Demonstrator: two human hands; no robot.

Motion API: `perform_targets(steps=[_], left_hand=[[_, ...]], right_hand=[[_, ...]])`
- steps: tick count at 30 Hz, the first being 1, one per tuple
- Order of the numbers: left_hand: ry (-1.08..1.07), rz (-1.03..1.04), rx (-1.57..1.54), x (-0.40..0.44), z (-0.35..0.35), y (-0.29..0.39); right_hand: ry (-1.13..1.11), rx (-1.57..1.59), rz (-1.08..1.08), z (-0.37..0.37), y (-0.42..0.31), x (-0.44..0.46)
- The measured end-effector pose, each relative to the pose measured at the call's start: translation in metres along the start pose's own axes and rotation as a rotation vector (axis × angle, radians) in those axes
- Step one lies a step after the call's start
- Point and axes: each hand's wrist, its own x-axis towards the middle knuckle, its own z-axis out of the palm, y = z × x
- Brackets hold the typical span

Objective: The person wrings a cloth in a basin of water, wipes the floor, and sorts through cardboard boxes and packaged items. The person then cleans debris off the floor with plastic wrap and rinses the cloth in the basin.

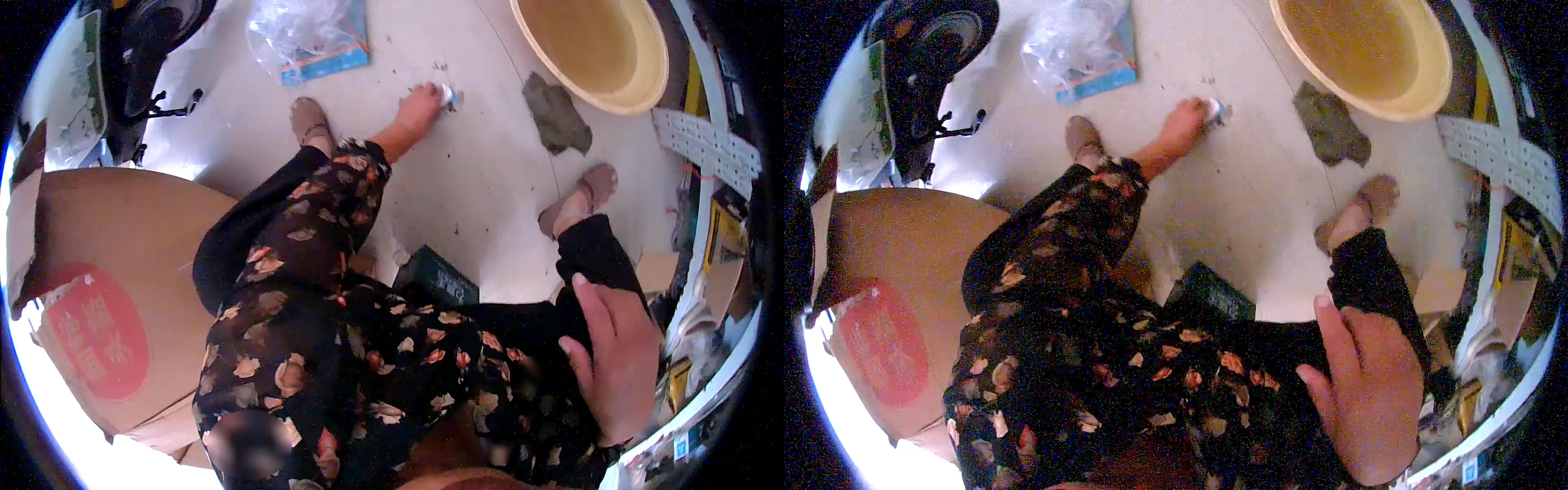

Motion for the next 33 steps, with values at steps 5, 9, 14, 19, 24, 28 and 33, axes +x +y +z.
perform_targets(steps=[5, 9, 14, 19, 24, 28, 33], left_hand=[[0.043, 0.043, -0.006, 0.003, -0.004, 0.007], [0.101, -0.130, -0.195, 0.012, -0.006, -0.002], [0.165, -0.251, -0.371, 0.037, -0.059, -0.061], [0.073, -0.605, -0.420, 0.019, -0.163, -0.109], [0.352, -0.811, -0.638, -0.024, -0.170, -0.169], [0.473, -0.898, -0.936, -0.056, -0.140, -0.227], [0.510, -0.842, -1.310, -0.074, -0.156, -0.241]], right_hand=[[0.039, -0.016, -0.024, 0.002, -0.002, 0.002], [0.018, -0.037, -0.022, 0.000, -0.004, 0.004], [-0.027, -0.082, -0.052, 0.005, -0.005, 0.021], [-0.111, -0.023, -0.241, 0.013, -0.010, 0.067], [-0.127, 0.139, -0.322, 0.042, 0.018, 0.213], [0.029, 0.132, -0.475, 0.084, -0.002, 0.387], [0.100, 0.101, -0.509, 0.129, -0.071, 0.498]])
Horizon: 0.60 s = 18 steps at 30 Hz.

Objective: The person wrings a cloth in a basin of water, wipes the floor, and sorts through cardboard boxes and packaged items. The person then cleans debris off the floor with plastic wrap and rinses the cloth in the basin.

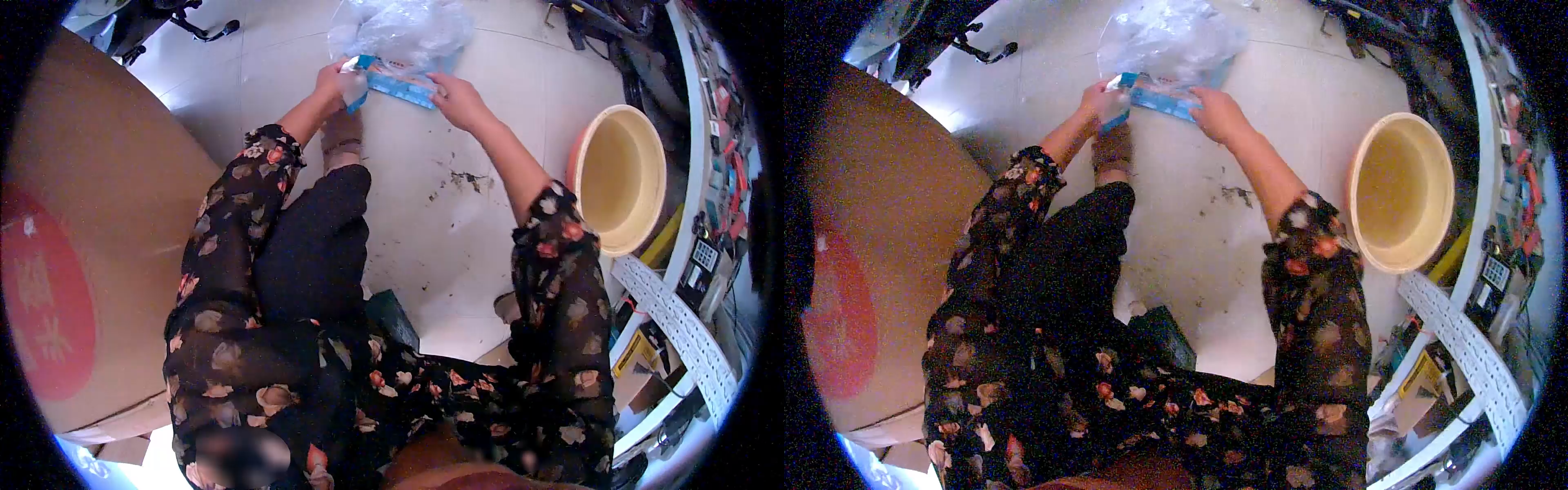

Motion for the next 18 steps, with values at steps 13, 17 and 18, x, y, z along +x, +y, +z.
perform_targets(steps=[13, 17, 18], left_hand=[[-0.319, 0.683, 0.483, 0.003, -0.010, 0.020], [-0.423, 0.415, -0.109, -0.027, -0.018, 0.078], [-0.382, 0.480, -0.046, -0.026, -0.020, 0.085]], right_hand=[[0.107, -0.459, 0.159, 0.047, -0.004, 0.018], [0.156, -0.653, -0.001, 0.032, 0.007, 0.018], [0.208, -0.635, -0.055, 0.027, 0.010, 0.016]])
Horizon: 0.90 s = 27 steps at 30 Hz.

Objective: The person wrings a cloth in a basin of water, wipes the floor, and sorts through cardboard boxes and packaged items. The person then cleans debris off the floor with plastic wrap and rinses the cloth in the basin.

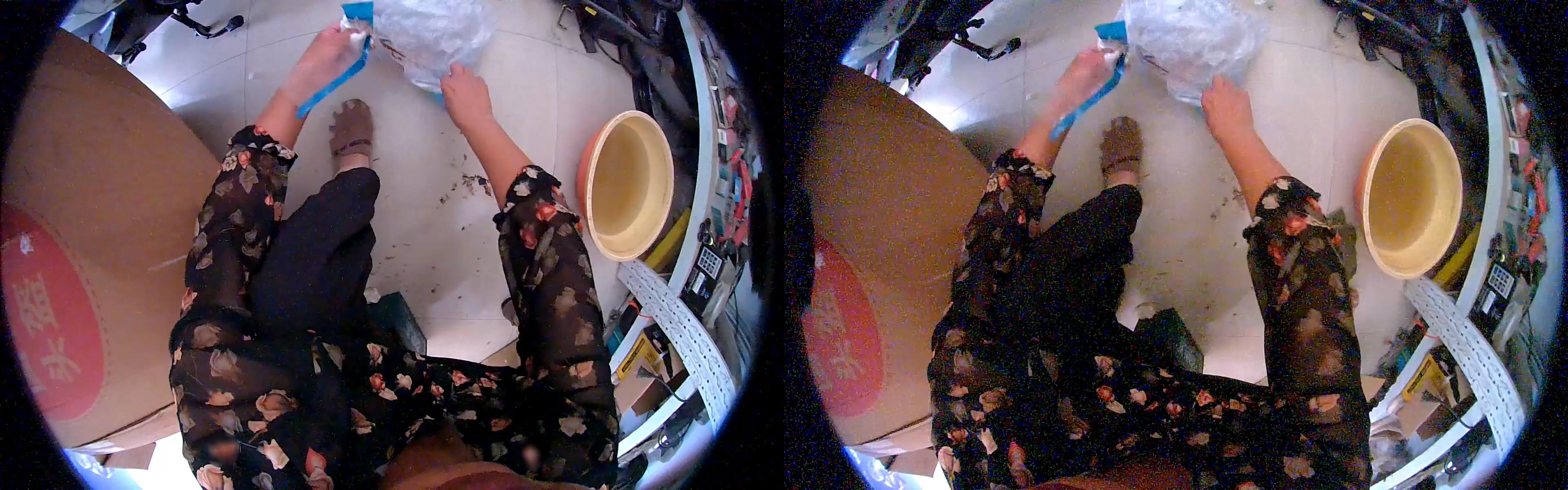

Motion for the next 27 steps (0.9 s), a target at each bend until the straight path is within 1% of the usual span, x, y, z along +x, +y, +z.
perform_targets(steps=[1, 2, 3, 4, 7, 8, 11, 12, 14, 15, 16, 17, 19, 20, 23, 26, 27], left_hand=[[0.026, 0.048, 0.081, 0.003, -0.003, 0.005], [0.069, 0.022, 0.036, 0.008, -0.005, 0.009], [0.064, 0.205, 0.498, 0.011, -0.029, -0.003], [0.150, 0.392, 0.958, 0.016, -0.054, -0.016], [0.139, 0.065, -0.430, 0.039, -0.073, -0.010], [-0.119, 0.119, -0.507, 0.034, -0.087, 0.002], [0.135, 0.365, 0.607, 0.016, -0.097, 0.037], [0.145, 0.222, 0.264, 0.018, -0.103, 0.040], [0.246, 0.201, 1.018, -0.005, -0.074, 0.084], [0.296, 0.182, 1.393, -0.013, -0.063, 0.100], [0.370, 0.105, 0.837, -0.010, -0.066, 0.099], [0.423, 0.074, 0.577, -0.006, -0.066, 0.097], [0.508, 0.008, 0.050, 0.000, -0.062, 0.090], [0.488, -0.071, 0.232, 0.000, -0.065, 0.093], [0.581, 0.083, 0.580, -0.010, -0.037, 0.096], [0.581, 0.330, 0.888, -0.018, -0.003, 0.116], [0.504, 0.434, 0.933, -0.019, 0.008, 0.120]], right_hand=[[0.065, 0.023, -0.030, -0.004, 0.002, -0.001], [0.122, 0.134, -0.024, -0.019, 0.001, -0.001], [0.178, 0.244, -0.023, -0.034, 0.002, -0.003], [0.230, 0.357, -0.017, -0.051, 0.001, -0.008], [0.281, 0.681, 0.313, -0.077, 0.009, -0.017], [0.190, 0.937, 0.389, -0.084, 0.020, -0.019], [0.441, 1.655, 0.681, -0.104, 0.021, -0.036], [0.449, 1.783, 0.716, -0.113, 0.019, -0.040], [0.460, 2.044, 0.783, -0.132, 0.009, -0.047], [0.409, 2.070, 0.776, -0.143, 0.001, -0.050], [0.355, 2.093, 0.773, -0.154, -0.007, -0.054], [0.301, 2.116, 0.772, -0.160, -0.013, -0.055], [0.124, 1.922, 0.801, -0.153, -0.019, -0.061], [0.039, 1.822, 0.811, -0.150, -0.022, -0.062], [0.198, 1.673, 0.841, -0.154, -0.032, -0.059], [0.199, 1.708, 0.756, -0.152, -0.025, -0.057], [0.234, 1.737, 0.761, -0.154, -0.026, -0.057]])
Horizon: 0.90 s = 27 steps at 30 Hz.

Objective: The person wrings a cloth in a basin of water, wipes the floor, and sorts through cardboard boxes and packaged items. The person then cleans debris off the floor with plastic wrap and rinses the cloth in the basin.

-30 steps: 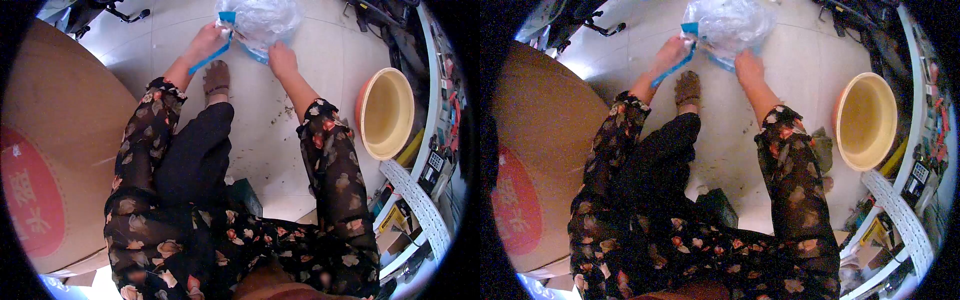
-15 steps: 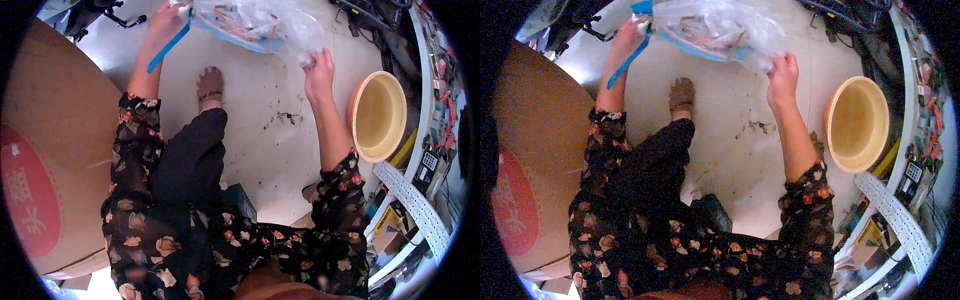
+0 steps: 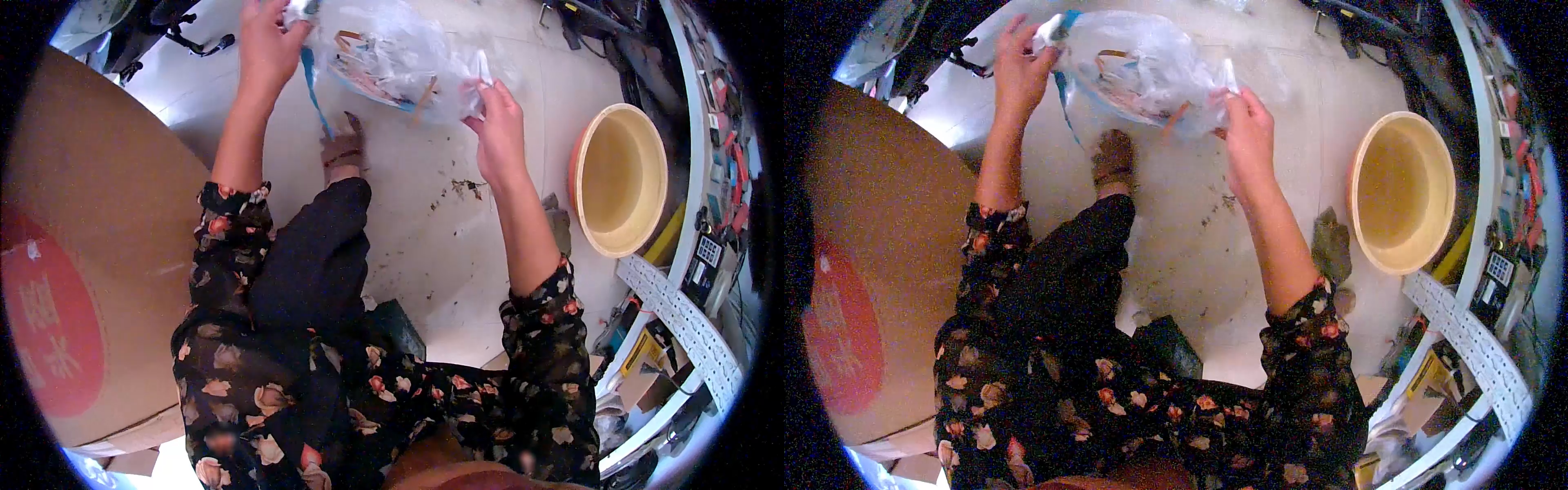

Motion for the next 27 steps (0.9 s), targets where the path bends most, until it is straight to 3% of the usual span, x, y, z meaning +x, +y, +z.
perform_targets(steps=[1, 4, 7, 10, 11, 14, 15, 18, 21, 24, 27], left_hand=[[-0.024, 0.128, 0.000, -0.001, 0.002, 0.011], [-0.547, -0.082, -0.064, -0.014, 0.018, 0.041], [-0.643, -0.042, 0.035, -0.012, 0.061, 0.012], [-0.538, -0.013, 0.212, -0.001, 0.073, 0.011], [-0.630, -0.071, 0.389, 0.006, 0.080, 0.003], [-0.697, -0.114, 0.316, 0.017, 0.084, -0.015], [-0.662, -0.090, 0.038, 0.012, 0.085, -0.020], [-0.913, -0.134, 0.141, 0.016, 0.066, -0.005], [-0.681, -0.048, -0.165, -0.002, 0.079, -0.027], [-0.673, -0.254, -0.127, 0.001, 0.080, -0.025], [-0.605, -0.167, -0.065, -0.004, 0.080, -0.017]], right_hand=[[0.012, 0.039, -0.012, 0.005, -0.002, 0.000], [-0.007, 0.090, -0.084, 0.011, -0.007, -0.002], [-0.017, 0.075, -0.103, 0.017, -0.010, -0.005], [-0.012, 0.032, -0.128, 0.019, -0.005, -0.005], [-0.013, 0.015, -0.146, 0.018, -0.003, -0.005], [0.025, 0.038, -0.128, 0.018, 0.000, -0.004], [0.029, 0.066, -0.121, 0.017, 0.000, -0.004], [0.036, 0.143, -0.104, 0.017, -0.002, -0.003], [0.044, 0.183, -0.089, 0.015, -0.001, -0.003], [0.019, 0.188, -0.107, 0.016, -0.003, -0.005], [0.011, 0.193, -0.111, 0.016, -0.005, -0.006]])
